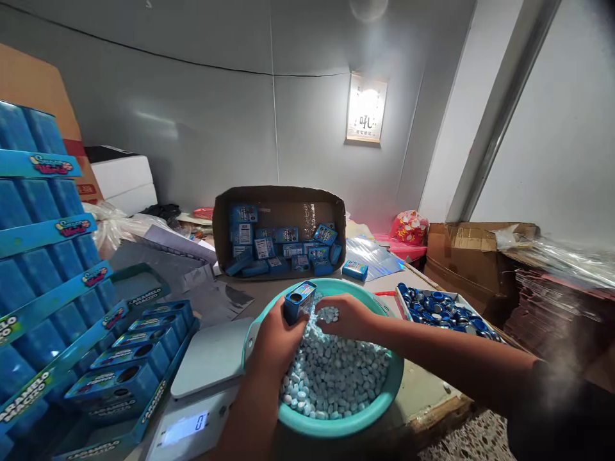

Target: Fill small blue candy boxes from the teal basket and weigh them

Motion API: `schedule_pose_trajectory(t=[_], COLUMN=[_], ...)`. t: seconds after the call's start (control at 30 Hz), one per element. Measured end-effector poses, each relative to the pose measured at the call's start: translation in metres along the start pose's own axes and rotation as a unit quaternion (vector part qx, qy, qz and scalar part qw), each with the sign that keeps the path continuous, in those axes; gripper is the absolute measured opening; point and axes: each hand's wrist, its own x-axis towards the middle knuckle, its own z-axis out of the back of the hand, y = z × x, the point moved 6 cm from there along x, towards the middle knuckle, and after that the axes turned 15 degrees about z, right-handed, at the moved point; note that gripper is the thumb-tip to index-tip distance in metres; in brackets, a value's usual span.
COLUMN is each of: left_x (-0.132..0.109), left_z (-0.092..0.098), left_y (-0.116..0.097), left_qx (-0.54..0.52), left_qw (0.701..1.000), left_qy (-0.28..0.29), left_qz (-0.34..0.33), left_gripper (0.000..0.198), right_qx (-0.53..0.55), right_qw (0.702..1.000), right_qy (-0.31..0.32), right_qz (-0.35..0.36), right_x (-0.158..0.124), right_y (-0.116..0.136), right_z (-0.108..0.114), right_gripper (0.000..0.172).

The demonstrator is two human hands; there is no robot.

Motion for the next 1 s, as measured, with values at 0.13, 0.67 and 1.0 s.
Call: schedule_pose_trajectory(t=[0.13,0.67,1.0], left_x=[-0.003,-0.01,-0.01], left_z=[0.002,0.001,0.0], left_y=[-0.001,-0.021,-0.017], left_qx=[-0.026,-0.018,0.002], left_qw=[1.0,1.0,1.0], left_qy=[0.006,0.02,0.023], left_qz=[0.002,-0.009,-0.002], left_gripper=[0.051,0.048,0.047], right_qx=[0.122,0.521,0.515], right_qw=[0.977,0.748,0.755], right_qy=[-0.168,-0.396,-0.385], right_qz=[-0.043,-0.112,-0.132], right_x=[0.006,0.084,0.08], right_y=[0.002,0.023,0.023], right_z=[0.02,0.01,0.006], right_gripper=[0.022,0.027,0.025])
